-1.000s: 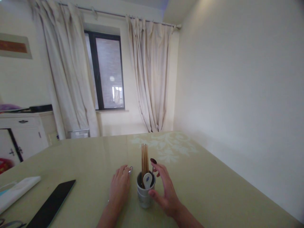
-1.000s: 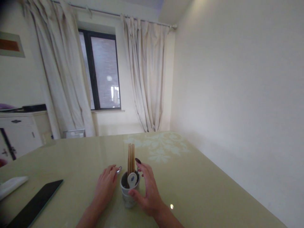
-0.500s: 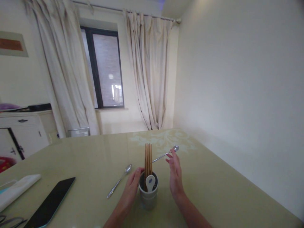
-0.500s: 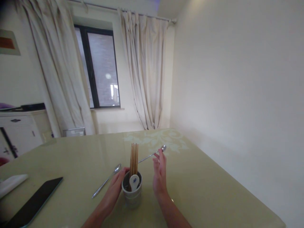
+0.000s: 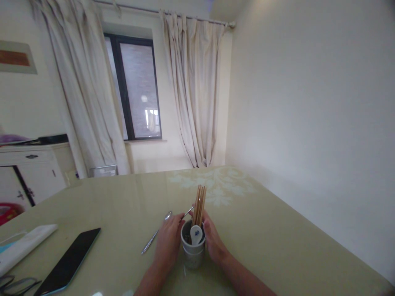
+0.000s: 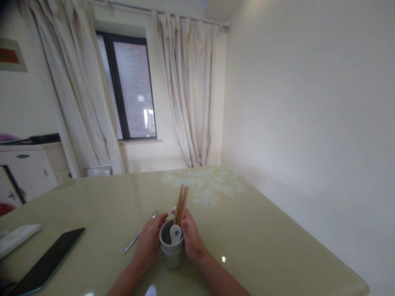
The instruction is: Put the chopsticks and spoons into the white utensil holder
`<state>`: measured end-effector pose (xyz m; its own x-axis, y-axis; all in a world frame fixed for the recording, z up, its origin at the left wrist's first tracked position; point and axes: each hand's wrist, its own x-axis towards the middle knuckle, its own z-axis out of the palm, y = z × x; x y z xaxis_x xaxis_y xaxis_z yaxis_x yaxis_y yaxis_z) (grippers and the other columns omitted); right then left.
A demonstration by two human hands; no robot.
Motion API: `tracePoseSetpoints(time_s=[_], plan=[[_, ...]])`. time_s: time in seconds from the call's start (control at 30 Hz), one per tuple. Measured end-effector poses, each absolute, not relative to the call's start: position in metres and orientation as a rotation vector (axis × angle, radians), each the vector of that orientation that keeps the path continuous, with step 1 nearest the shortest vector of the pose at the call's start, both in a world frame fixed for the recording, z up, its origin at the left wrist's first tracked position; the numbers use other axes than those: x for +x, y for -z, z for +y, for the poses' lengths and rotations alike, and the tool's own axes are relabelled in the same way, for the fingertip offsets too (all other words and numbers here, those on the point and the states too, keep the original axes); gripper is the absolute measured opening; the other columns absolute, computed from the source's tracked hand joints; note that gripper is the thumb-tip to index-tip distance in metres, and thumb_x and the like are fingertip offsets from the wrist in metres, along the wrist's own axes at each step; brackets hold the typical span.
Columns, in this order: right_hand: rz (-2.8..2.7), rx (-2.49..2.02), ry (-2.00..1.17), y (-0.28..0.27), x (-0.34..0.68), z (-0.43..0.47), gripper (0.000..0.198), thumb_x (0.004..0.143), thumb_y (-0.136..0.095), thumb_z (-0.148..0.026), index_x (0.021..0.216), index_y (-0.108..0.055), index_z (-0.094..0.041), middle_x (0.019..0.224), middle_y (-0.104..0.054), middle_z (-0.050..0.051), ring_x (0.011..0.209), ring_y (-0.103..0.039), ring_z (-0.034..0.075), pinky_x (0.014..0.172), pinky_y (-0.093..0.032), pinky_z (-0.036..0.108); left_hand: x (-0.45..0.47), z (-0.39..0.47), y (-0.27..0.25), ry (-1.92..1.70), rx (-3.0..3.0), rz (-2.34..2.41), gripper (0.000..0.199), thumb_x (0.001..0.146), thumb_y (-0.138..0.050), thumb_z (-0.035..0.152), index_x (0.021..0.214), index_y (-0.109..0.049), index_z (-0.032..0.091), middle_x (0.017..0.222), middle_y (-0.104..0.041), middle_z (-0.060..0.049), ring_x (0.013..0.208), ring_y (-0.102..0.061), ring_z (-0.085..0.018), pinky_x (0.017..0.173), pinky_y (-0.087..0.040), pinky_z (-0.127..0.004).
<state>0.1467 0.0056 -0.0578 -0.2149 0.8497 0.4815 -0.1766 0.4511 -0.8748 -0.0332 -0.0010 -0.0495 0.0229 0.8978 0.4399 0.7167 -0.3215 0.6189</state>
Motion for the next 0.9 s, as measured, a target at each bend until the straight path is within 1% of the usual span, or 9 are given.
tracePoseSetpoints(time_s=[0.13, 0.2, 0.3, 0.4, 0.5, 0.6, 0.7, 0.8, 0.9], plan=[[-1.426, -0.645, -1.142, 0.056, 0.146, 0.005, 0.086, 0.094, -0.041, -0.088, 0.148, -0.062, -0.025, 0.146, -0.066, 0.018, 0.125, -0.07, 0.035, 0.113, -0.051, 0.056, -0.039, 0.002, 0.049, -1.047, 2.049, 1.728, 0.037, 0.104, -0.036, 0.031, 0.109, -0.071, 0.022, 0.109, -0.079, -0.012, 0.103, -0.073, -0.027, 0.093, -0.055, -0.04], [-1.404, -0.757, -1.073, 0.054, 0.147, 0.007, 0.084, 0.095, -0.038, -0.088, 0.138, -0.07, -0.023, 0.136, -0.072, 0.017, 0.121, -0.072, 0.035, 0.109, -0.054, 0.056, -0.05, 0.005, 0.048, -0.98, 2.068, 1.805, 0.036, 0.105, -0.033, 0.029, 0.102, -0.069, 0.023, 0.105, -0.078, -0.011, 0.101, -0.073, -0.026, 0.092, -0.054, -0.039], [-1.356, -0.905, -0.941, 0.046, 0.152, 0.01, 0.081, 0.098, -0.032, -0.088, 0.112, -0.078, -0.023, 0.108, -0.079, 0.014, 0.105, -0.074, 0.034, 0.095, -0.058, 0.05, -0.068, 0.007, 0.047, -0.915, 2.11, 1.931, 0.034, 0.106, -0.032, 0.026, 0.098, -0.066, 0.022, 0.104, -0.076, -0.012, 0.102, -0.072, -0.026, 0.093, -0.052, -0.038], [-1.269, -0.954, -0.781, 0.035, 0.159, 0.009, 0.076, 0.1, -0.029, -0.085, 0.088, -0.071, -0.023, 0.082, -0.072, 0.008, 0.081, -0.068, 0.027, 0.075, -0.056, 0.04, -0.081, 0.006, 0.047, -0.803, 2.125, 2.066, 0.036, 0.108, -0.03, 0.022, 0.095, -0.063, 0.021, 0.1, -0.075, -0.012, 0.099, -0.071, -0.026, 0.091, -0.05, -0.037], [-1.225, -0.924, -0.598, 0.026, 0.165, 0.002, 0.063, 0.106, -0.03, -0.074, 0.078, -0.057, -0.025, 0.072, -0.056, 0.002, 0.069, -0.055, 0.021, 0.066, -0.048, 0.034, -0.085, 0.005, 0.047, -0.657, 2.144, 2.123, 0.034, 0.107, -0.032, 0.017, 0.095, -0.063, 0.02, 0.102, -0.075, -0.012, 0.101, -0.071, -0.025, 0.092, -0.049, -0.035], [-1.31, -0.852, -0.451, 0.022, 0.169, -0.008, 0.053, 0.11, -0.033, -0.065, 0.083, -0.055, -0.025, 0.075, -0.051, 0.001, 0.07, -0.051, 0.021, 0.066, -0.046, 0.034, -0.089, 0.005, 0.046, -0.597, 2.13, 2.168, 0.031, 0.108, -0.034, 0.016, 0.1, -0.063, 0.019, 0.107, -0.075, -0.012, 0.103, -0.071, -0.024, 0.092, -0.048, -0.033], [-1.471, -0.731, -0.314, 0.023, 0.17, -0.016, 0.046, 0.11, -0.037, -0.061, 0.099, -0.062, -0.024, 0.086, -0.058, 0.005, 0.08, -0.056, 0.024, 0.071, -0.049, 0.037, -0.096, 0.004, 0.045, -0.583, 2.092, 2.283, 0.034, 0.108, -0.031, 0.016, 0.106, -0.065, 0.018, 0.108, -0.075, -0.012, 0.104, -0.071, -0.024, 0.092, -0.048, -0.033], [-1.668, -0.631, -0.234, 0.025, 0.169, -0.022, 0.046, 0.11, -0.037, -0.06, 0.114, -0.066, -0.024, 0.099, -0.064, 0.01, 0.094, -0.062, 0.028, 0.08, -0.053, 0.042, -0.107, 0.004, 0.048, -0.519, 2.052, 2.424, 0.037, 0.108, -0.031, 0.016, 0.106, -0.068, 0.016, 0.108, -0.075, -0.014, 0.103, -0.071, -0.026, 0.091, -0.048, -0.034], [-1.796, -0.614, -0.229, 0.025, 0.17, -0.024, 0.05, 0.11, -0.036, -0.062, 0.121, -0.068, -0.025, 0.107, -0.066, 0.012, 0.102, -0.064, 0.031, 0.088, -0.054, 0.046, -0.116, 0.005, 0.054, -0.487, 2.043, 2.52, 0.035, 0.105, -0.035, 0.013, 0.105, -0.07, 0.015, 0.108, -0.075, -0.015, 0.101, -0.071, -0.027, 0.091, -0.048, -0.035]])
